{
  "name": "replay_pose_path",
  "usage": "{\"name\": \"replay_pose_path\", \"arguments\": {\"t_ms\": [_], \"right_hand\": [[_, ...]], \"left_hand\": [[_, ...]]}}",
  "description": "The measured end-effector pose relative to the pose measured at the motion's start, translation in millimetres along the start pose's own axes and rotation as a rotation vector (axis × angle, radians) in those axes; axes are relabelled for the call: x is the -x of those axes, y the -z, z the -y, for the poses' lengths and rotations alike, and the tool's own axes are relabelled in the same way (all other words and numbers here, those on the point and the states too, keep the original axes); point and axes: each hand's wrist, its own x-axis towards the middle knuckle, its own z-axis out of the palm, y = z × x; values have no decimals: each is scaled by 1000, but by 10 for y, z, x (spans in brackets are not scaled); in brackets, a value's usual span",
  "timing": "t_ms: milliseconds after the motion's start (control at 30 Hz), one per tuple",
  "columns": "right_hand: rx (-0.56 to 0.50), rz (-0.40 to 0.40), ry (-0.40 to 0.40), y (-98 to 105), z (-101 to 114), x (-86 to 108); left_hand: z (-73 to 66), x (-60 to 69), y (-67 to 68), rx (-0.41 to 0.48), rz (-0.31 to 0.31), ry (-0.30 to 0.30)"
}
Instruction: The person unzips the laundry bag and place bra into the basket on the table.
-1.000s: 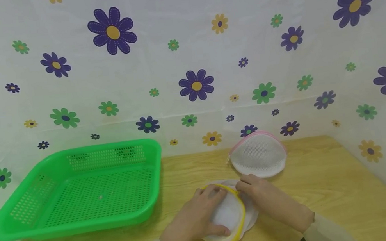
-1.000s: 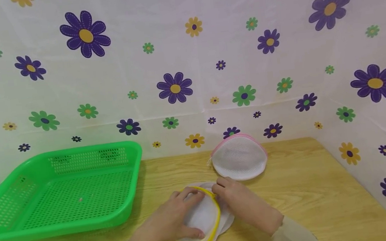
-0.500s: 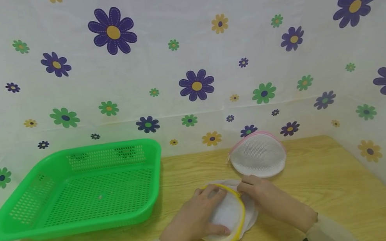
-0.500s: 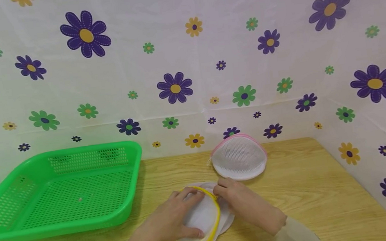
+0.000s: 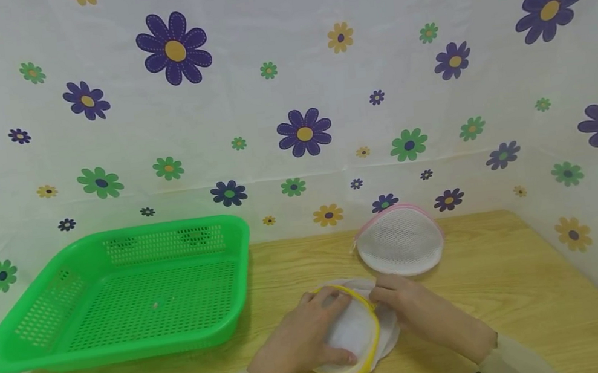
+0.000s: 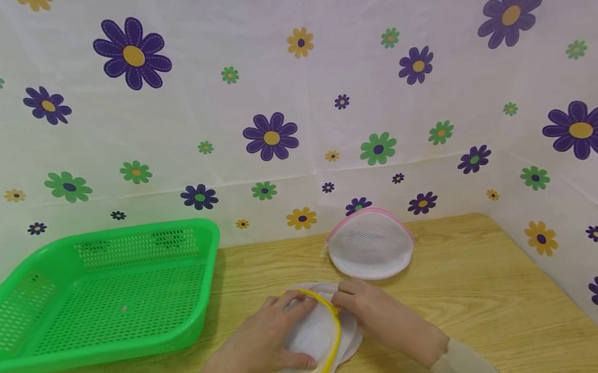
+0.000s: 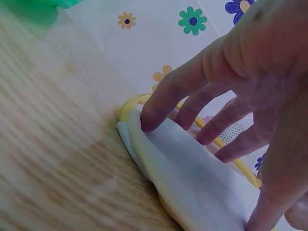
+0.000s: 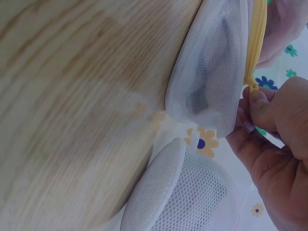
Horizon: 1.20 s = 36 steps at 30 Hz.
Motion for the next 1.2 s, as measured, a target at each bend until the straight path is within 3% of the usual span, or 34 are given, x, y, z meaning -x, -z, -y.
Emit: {"name": "replay_pose_path", "arguments": {"t_ms": [667, 933, 1100, 1200], "right_hand": [[-6, 12, -4, 0, 5, 26], [-2, -8, 40, 19, -6, 33], [66, 15, 41, 31, 2, 18], [117, 42, 38, 23, 18, -28]], "left_hand": [[14, 3, -34, -6, -18, -9], [18, -2, -26, -18, -24, -12], [-40, -23, -43, -21, -20, 50], [-121, -31, -81, -123, -32, 103]]}}
